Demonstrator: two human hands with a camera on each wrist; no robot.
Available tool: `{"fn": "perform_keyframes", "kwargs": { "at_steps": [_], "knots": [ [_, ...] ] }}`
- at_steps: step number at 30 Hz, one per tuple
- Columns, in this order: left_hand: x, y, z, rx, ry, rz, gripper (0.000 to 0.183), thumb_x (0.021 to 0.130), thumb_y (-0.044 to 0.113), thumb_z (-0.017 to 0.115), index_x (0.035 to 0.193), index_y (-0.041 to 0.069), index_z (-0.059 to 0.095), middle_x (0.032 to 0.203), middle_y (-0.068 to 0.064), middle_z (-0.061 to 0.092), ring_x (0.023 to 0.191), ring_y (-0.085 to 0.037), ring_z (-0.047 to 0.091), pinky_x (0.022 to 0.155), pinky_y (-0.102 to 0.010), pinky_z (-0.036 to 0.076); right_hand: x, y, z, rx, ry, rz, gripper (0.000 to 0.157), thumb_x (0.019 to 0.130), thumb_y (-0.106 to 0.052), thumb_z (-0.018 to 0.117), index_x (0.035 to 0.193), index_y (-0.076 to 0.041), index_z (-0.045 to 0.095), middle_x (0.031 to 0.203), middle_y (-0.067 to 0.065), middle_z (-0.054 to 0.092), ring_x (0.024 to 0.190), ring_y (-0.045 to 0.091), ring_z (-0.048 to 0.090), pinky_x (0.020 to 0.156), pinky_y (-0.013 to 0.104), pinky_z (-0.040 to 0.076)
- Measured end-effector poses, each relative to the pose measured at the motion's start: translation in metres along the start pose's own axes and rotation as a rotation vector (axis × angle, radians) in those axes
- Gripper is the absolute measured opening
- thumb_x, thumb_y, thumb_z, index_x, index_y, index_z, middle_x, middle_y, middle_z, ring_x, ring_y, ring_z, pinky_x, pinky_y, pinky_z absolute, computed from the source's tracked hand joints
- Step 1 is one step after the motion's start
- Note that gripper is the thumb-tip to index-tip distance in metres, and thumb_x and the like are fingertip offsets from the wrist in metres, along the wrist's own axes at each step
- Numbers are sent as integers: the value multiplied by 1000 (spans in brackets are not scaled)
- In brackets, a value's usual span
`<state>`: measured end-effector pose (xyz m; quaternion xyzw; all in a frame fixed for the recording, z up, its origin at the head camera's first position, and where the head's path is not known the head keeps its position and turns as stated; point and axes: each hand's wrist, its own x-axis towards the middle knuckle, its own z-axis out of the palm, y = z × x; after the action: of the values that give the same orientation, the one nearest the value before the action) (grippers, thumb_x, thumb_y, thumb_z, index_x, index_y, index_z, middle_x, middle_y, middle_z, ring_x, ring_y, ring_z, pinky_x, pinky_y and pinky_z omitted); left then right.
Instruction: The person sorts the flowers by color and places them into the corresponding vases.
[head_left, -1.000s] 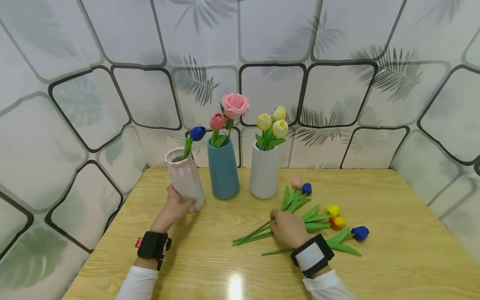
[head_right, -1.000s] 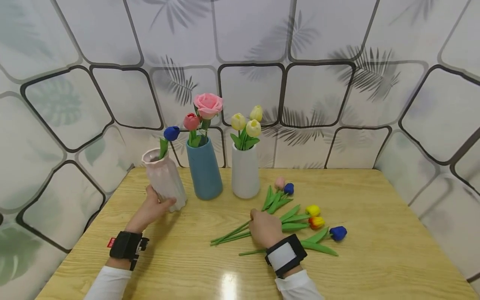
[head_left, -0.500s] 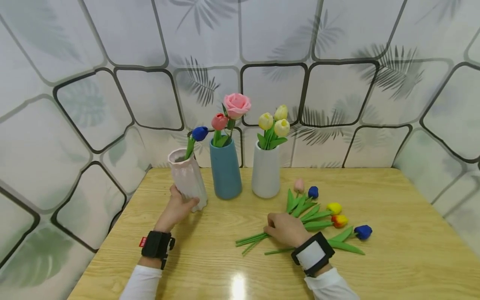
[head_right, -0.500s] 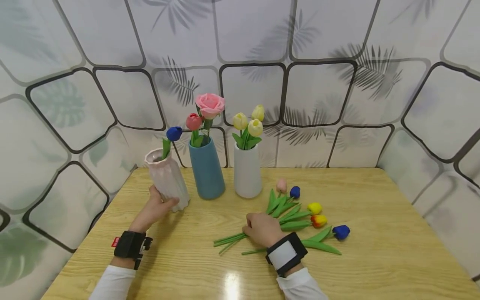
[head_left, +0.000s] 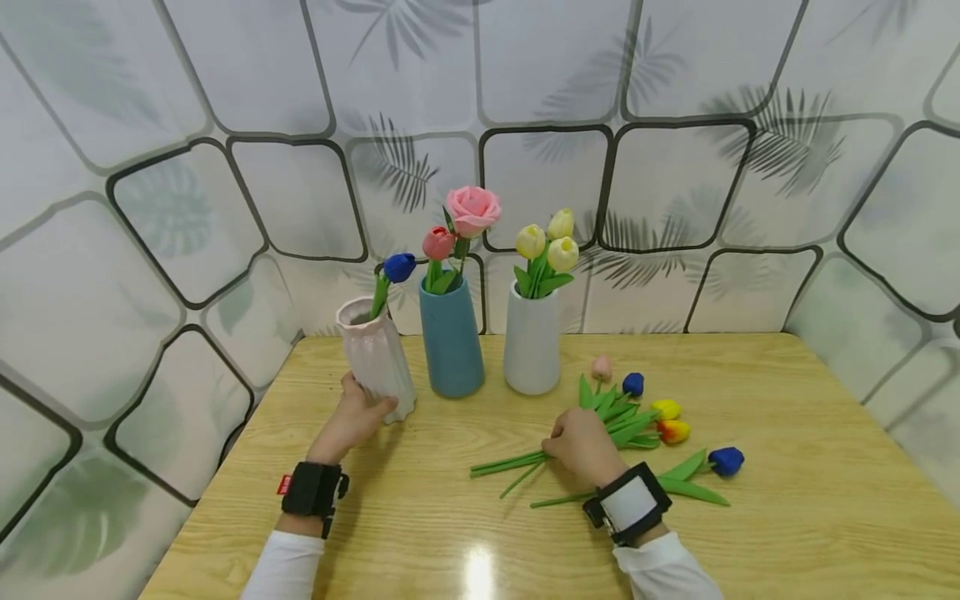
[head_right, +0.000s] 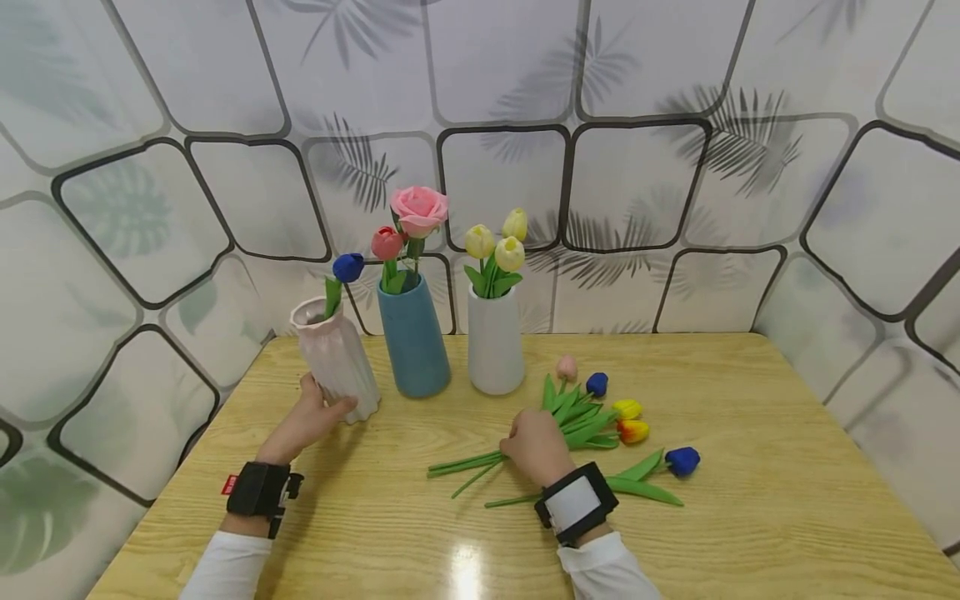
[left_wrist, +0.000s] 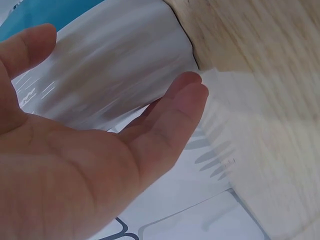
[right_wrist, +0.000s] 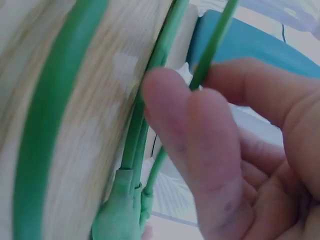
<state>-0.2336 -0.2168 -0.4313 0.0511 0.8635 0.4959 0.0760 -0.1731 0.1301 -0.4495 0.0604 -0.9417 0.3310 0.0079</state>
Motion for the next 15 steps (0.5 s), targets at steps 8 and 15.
{"fn": "perform_keyframes", "kwargs": {
  "at_steps": [8,15],
  "knots": [
    [-3,6,-7,66,-29,-80,96,101,26,55,149,-5,-22,153,-45,3,144,-53,13,113,-62,23,1,23,-13,590,19,248,24,88,-4,68,107,11,67,70,8,70,55,16,67,52,29,56],
    [-8,12,-16,191,69,-66,93,99,28,58,150,-5,-12,146,-48,8,127,-56,40,98,-60,42,-7,42,-14,1548,-277,409,22,104,-4,47,106,0,68,83,6,73,70,8,70,62,17,54]
  ]
}}
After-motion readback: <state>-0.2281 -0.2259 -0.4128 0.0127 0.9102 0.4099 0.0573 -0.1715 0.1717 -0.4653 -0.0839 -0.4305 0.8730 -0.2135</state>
